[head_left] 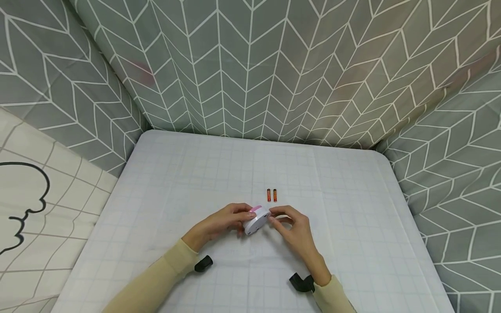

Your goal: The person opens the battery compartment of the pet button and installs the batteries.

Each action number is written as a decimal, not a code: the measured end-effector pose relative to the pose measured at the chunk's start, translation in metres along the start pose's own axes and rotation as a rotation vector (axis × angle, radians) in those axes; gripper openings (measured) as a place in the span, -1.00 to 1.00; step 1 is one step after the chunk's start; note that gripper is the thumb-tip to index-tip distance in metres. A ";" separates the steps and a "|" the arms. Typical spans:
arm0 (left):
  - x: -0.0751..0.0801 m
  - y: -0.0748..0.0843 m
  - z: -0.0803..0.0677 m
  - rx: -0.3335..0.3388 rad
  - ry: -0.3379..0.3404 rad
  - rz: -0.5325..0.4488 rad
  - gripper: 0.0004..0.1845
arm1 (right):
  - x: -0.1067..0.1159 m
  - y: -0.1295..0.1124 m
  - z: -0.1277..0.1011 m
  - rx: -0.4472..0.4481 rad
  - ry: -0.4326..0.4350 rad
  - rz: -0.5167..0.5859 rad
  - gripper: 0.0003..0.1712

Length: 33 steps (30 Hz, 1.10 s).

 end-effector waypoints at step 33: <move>-0.009 0.007 -0.006 -0.169 -0.114 -0.191 -0.22 | -0.008 0.000 -0.005 -0.023 -0.141 -0.043 -0.18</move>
Point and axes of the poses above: each hand's wrist, its own z-axis towards the middle knuckle, its own x-axis out of the back of the hand, y = z × x, the point moved 6 cm from there along z, towards the middle knuckle, and after that the axes turned 6 degrees about x, right-handed, at the moved point
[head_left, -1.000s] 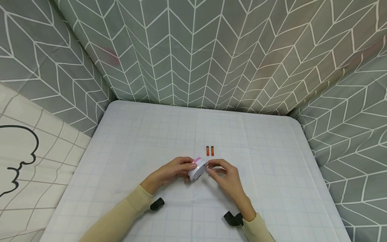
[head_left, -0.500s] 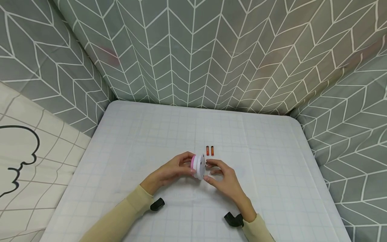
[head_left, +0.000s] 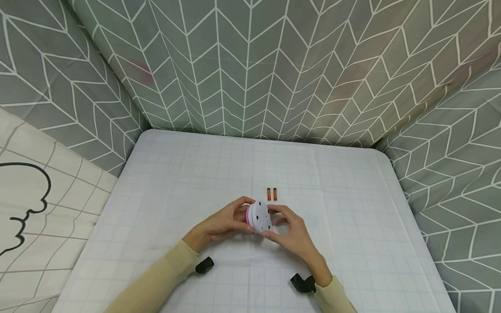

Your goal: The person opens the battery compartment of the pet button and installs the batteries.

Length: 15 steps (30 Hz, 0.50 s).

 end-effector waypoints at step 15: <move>-0.005 -0.008 0.002 -0.010 -0.047 -0.005 -0.24 | 0.003 -0.002 0.002 0.046 0.019 -0.091 -0.01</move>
Point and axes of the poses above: each hand's wrist, its own z-axis towards the middle knuckle, its own x-axis out of the back of the hand, y = z × x, the point moved 6 cm from there along z, towards the middle knuckle, and after that the axes turned 6 degrees about x, right-handed, at the moved point
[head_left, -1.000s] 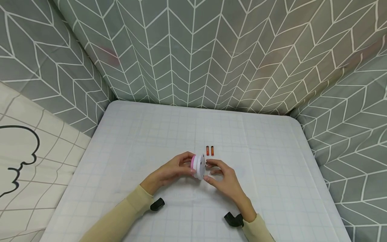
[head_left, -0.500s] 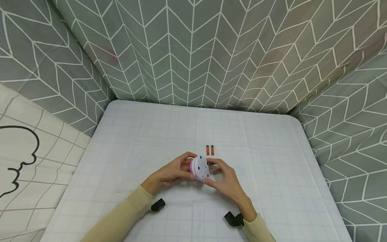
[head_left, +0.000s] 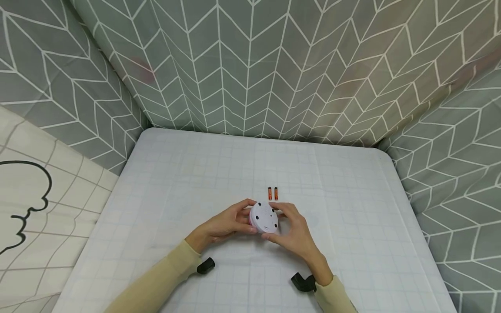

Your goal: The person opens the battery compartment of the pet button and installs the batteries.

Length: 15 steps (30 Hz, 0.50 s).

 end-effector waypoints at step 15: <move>0.009 -0.002 -0.001 0.049 0.065 0.122 -0.41 | -0.002 -0.003 0.003 -0.008 -0.007 -0.123 0.04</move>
Point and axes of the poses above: each hand's wrist, its own z-axis towards the middle knuckle, its own x-axis out of the back of the hand, y = z × x, the point moved 6 cm from there along z, towards the middle knuckle, and after that the axes turned 6 degrees about x, right-handed, at the moved point
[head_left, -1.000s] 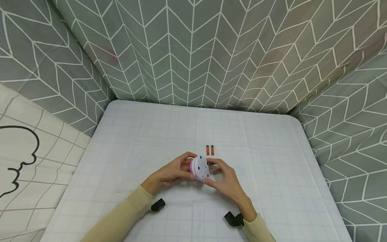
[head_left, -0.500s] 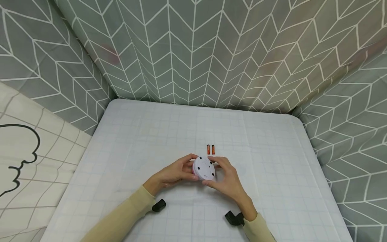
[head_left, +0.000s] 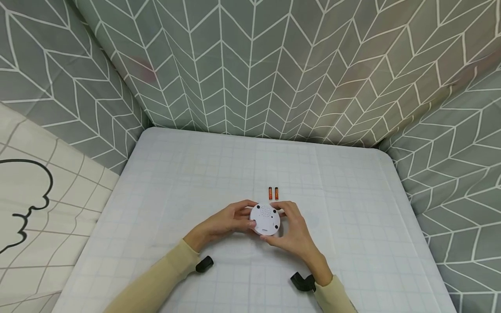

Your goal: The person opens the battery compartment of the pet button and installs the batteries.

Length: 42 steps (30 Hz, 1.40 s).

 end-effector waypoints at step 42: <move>0.013 -0.007 0.004 0.097 0.232 0.061 -0.67 | 0.000 -0.030 0.004 0.281 0.005 -0.279 -0.59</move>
Point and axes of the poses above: each hand's wrist, its own z-axis towards the middle knuckle, its own x-axis out of the back of the hand, y = z × x, the point moved 6 cm from there along z, towards the middle knuckle, and after that the axes turned 6 degrees about x, right-handed, at the moved point
